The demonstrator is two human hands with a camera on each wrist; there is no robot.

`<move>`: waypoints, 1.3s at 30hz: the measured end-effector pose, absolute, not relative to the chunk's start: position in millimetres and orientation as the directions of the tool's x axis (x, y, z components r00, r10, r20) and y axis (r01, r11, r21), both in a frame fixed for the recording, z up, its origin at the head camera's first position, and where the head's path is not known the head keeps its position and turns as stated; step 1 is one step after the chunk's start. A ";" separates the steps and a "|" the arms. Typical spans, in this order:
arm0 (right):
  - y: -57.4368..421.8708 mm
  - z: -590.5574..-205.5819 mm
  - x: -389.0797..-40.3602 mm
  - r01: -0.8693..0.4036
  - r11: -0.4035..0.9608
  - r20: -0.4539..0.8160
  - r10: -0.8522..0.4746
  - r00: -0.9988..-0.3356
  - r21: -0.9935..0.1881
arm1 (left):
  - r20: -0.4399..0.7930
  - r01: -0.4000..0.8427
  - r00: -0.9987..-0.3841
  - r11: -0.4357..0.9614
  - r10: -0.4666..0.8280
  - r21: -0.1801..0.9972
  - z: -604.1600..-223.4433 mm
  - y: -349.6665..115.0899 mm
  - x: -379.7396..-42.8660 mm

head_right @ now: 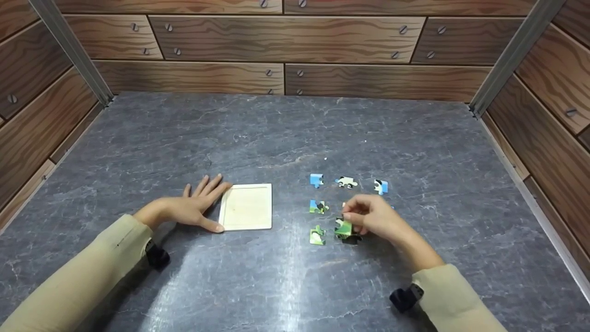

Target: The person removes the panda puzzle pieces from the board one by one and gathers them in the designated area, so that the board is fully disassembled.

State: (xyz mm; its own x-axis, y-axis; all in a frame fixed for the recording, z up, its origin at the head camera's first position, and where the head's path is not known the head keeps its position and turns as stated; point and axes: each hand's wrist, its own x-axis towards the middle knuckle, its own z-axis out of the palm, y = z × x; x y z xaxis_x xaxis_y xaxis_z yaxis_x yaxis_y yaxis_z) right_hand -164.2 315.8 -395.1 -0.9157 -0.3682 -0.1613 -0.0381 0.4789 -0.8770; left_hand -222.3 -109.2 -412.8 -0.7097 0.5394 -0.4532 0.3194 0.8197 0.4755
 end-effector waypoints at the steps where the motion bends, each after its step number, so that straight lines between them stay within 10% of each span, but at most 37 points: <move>1: 319.6 -394.8 -163.1 -0.031 0.482 -0.166 -0.360 -0.918 -0.876 | -0.453 0.319 -0.710 0.820 0.539 0.475 -413.0 -109.0 -222.4; 39: 386.5 -398.6 -147.4 0.022 0.682 -0.198 -0.181 -0.963 -0.731 | -0.348 0.303 -0.751 0.761 0.561 0.574 -403.0 -119.0 -218.4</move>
